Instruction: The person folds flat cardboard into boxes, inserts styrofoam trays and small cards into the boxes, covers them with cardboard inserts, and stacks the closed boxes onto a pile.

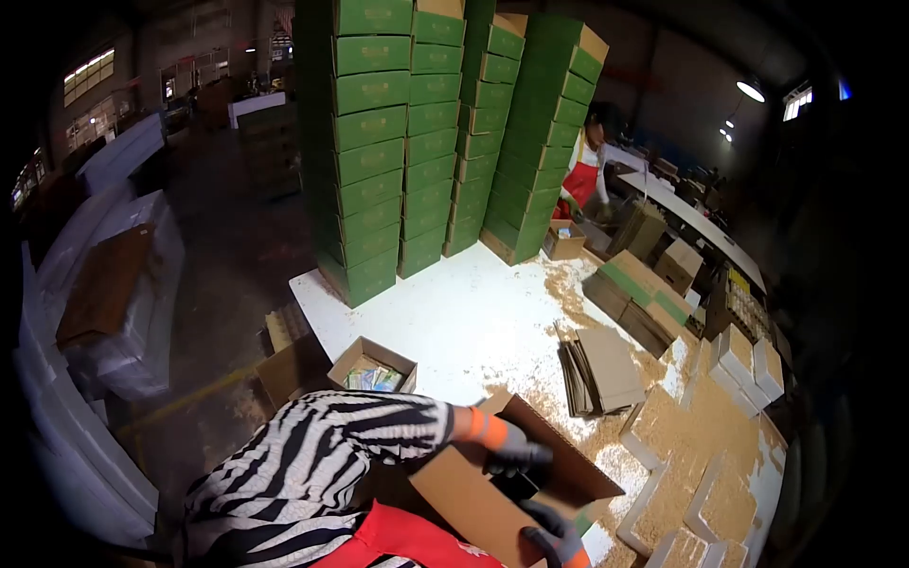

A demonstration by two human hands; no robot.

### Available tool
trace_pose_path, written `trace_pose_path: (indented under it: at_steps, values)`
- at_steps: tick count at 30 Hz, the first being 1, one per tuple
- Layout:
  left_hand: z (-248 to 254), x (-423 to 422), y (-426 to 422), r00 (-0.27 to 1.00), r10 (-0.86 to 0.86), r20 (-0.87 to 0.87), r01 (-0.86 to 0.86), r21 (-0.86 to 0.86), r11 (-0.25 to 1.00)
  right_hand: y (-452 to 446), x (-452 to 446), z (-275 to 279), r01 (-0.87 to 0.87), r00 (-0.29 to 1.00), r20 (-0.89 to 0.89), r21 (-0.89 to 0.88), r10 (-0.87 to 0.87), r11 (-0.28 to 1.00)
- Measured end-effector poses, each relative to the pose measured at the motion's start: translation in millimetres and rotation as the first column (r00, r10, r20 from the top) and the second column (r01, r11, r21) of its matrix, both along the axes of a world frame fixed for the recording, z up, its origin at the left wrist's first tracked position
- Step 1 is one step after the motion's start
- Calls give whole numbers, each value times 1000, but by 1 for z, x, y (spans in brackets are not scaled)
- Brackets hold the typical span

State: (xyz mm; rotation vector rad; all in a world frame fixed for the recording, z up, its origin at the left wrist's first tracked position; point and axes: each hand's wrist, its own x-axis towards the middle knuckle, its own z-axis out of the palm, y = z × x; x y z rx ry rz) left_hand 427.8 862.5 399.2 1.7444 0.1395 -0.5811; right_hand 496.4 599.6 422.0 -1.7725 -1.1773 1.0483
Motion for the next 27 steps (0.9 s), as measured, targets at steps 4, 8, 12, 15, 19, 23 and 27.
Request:
trace_pose_path:
  at_steps: [4, 8, 12, 15, 19, 23, 27]
  values:
    - [-27, -26, 0, 828, 106, 551, -318, 305, 897, -9, -7, -41, -52, 596, 768, 328, -234, 943]
    - [-53, -39, -38, 751, -134, 646, -494, 685, 536, 44, 17, 23, -47, 234, 864, 468, -445, 883]
    - [-18, -55, -31, 478, -45, 877, -815, 462, 351, 19, 13, -3, 57, 634, 751, 189, -181, 980]
    - [-45, -41, -16, 668, 335, 664, -742, 563, 363, -6, -13, -4, 45, 851, 501, 231, -159, 972]
    - [-29, -47, -12, 792, 194, 578, -603, 692, 398, -44, 52, -64, 831, 536, -223, 308, -814, 463]
    - [23, -56, -41, 511, -170, 843, -726, 529, 440, -88, 59, -108, 623, 778, -249, 191, -577, 758]
    - [-42, -22, -15, 167, 730, 663, -549, -553, 627, -65, 58, 2, 695, 719, -330, 339, -611, 634]
